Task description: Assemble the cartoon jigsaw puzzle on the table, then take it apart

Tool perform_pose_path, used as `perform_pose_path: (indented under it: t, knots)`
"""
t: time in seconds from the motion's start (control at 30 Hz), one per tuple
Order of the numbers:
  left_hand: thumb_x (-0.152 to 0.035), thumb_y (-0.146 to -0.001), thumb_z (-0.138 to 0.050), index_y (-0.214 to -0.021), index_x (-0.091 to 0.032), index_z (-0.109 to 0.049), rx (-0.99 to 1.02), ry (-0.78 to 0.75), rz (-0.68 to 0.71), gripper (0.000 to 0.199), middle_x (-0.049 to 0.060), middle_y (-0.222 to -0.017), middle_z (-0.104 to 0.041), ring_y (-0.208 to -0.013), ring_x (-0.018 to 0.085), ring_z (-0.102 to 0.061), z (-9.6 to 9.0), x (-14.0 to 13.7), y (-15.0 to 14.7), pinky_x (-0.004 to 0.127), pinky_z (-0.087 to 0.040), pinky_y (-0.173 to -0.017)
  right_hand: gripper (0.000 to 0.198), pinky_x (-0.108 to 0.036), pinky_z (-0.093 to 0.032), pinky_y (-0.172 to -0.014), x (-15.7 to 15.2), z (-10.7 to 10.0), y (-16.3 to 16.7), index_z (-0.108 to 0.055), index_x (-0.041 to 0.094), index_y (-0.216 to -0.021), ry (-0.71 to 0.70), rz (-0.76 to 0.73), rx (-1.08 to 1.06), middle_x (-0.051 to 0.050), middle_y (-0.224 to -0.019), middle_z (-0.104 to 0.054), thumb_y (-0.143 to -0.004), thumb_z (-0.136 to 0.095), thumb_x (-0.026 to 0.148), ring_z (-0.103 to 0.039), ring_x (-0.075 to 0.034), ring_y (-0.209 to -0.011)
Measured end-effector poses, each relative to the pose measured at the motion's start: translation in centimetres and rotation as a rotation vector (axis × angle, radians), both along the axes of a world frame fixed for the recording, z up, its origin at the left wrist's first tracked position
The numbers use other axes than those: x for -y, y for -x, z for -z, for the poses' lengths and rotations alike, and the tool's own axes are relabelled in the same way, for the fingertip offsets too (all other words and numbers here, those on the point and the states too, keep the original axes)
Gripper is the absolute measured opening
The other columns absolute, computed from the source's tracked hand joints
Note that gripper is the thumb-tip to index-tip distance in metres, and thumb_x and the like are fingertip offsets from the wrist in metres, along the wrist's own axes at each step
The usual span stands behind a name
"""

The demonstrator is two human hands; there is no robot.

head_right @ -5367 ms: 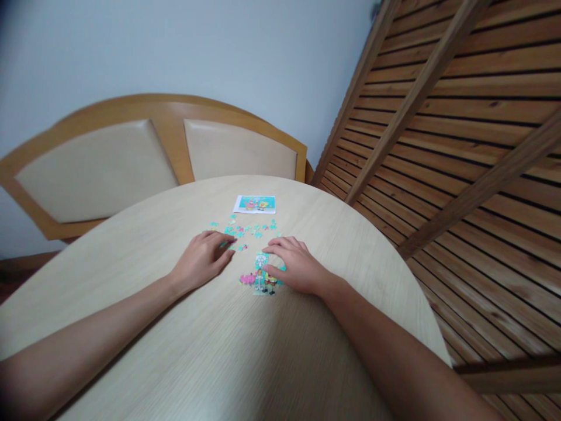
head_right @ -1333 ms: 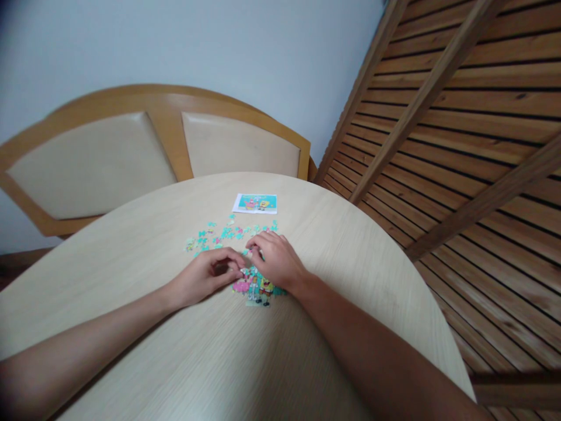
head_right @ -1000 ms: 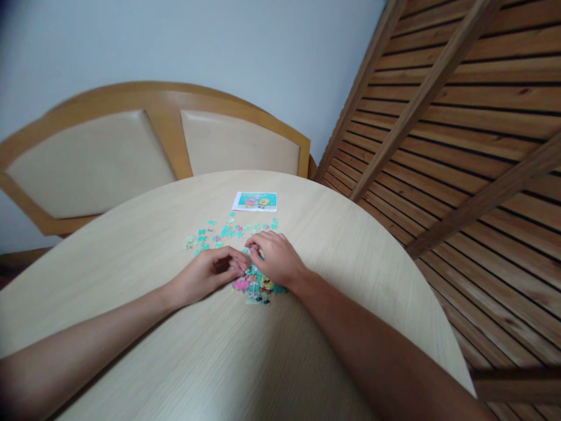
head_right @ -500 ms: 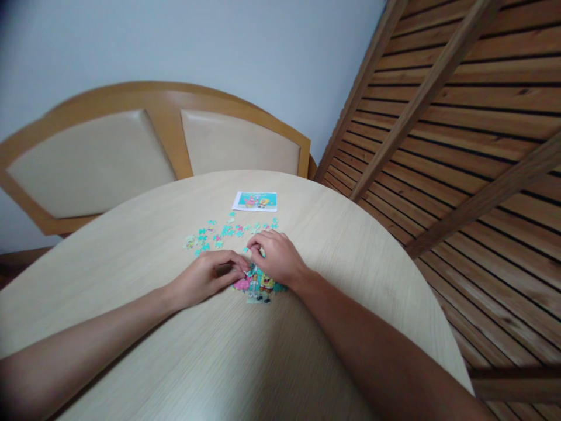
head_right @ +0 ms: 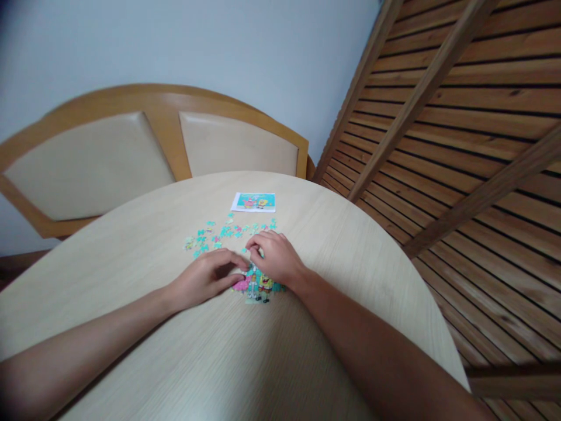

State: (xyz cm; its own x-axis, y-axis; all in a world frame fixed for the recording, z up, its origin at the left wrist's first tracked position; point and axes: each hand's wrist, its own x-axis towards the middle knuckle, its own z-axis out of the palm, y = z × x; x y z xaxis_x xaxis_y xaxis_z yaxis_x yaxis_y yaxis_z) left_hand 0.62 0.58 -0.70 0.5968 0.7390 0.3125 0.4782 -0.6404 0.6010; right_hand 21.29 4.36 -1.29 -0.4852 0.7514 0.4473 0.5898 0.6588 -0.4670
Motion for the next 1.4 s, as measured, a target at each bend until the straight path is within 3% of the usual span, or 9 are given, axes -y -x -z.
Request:
perform_pose_path:
  t: [0.17,0.43,0.67,0.83,1.13,1.4]
  knots:
    - [-0.022,-0.094,-0.062,-0.101,-0.022,-0.069,-0.019,-0.047,0.061,0.009,0.003,-0.097,-0.073,-0.092,0.018,-0.066,-0.1,0.1,0.2,0.032,-0.051,-0.085,0.015,-0.034,-0.048,-0.086,-0.4,-0.1,-0.6,-0.071,0.02,-0.09,0.01,-0.016,-0.002,-0.003,-0.093,-0.076,-0.089,-0.059,0.012,-0.067,-0.02,-0.091]
    - [-0.023,-0.096,-0.061,-0.101,-0.022,-0.068,-0.086,-0.128,0.114,0.009,0.003,-0.098,-0.073,-0.093,0.018,-0.067,-0.4,-0.1,0.3,0.033,-0.051,-0.086,0.009,-0.036,-0.048,-0.092,-1.2,-0.1,-2.1,-0.072,0.021,-0.092,-0.069,-0.256,0.031,-0.004,-0.093,-0.075,-0.089,-0.064,0.018,-0.067,-0.019,-0.093]
    - [-0.027,-0.097,-0.058,-0.113,-0.021,-0.065,-0.058,-0.229,-0.086,0.018,0.006,-0.114,-0.072,-0.106,0.022,-0.065,-0.1,-1.0,0.9,0.04,-0.051,-0.096,0.008,-0.037,-0.047,-0.091,-1.1,0.1,-2.0,-0.072,0.022,-0.095,-0.037,-0.15,0.047,-0.003,-0.096,-0.075,-0.089,-0.069,0.024,-0.066,-0.021,-0.097]
    - [-0.027,-0.1,-0.052,-0.132,-0.02,-0.059,-0.231,-0.27,-0.024,0.034,0.007,-0.132,-0.066,-0.124,0.025,-0.057,0.1,-1.6,0.9,0.047,-0.045,-0.105,0.004,-0.036,-0.047,-0.09,-1.2,0.1,-2.0,-0.073,0.023,-0.091,-0.04,-0.144,0.033,-0.002,-0.093,-0.075,-0.089,-0.07,0.026,-0.066,-0.02,-0.095]
    - [-0.03,-0.097,-0.06,-0.097,-0.023,-0.071,-0.245,-0.281,-0.137,0.014,0.002,-0.106,-0.075,-0.102,0.024,-0.065,-0.2,-2.0,1.3,0.044,-0.048,-0.094,0.005,-0.036,-0.046,-0.088,-1.5,0.2,-2.1,-0.075,0.024,-0.084,-0.007,-0.073,0.039,-0.002,-0.091,-0.074,-0.086,-0.076,0.028,-0.065,-0.02,-0.093]
    - [-0.022,-0.093,-0.063,-0.102,-0.021,-0.069,-0.087,-0.12,-0.175,0.011,0.004,-0.099,-0.073,-0.094,0.022,-0.064,0.8,-2.4,1.4,0.039,-0.05,-0.089,0.007,-0.036,-0.046,-0.089,-1.5,0.4,-2.2,-0.075,0.024,-0.084,0.029,-0.031,0.036,-0.002,-0.09,-0.073,-0.086,-0.075,0.031,-0.063,-0.02,-0.092]
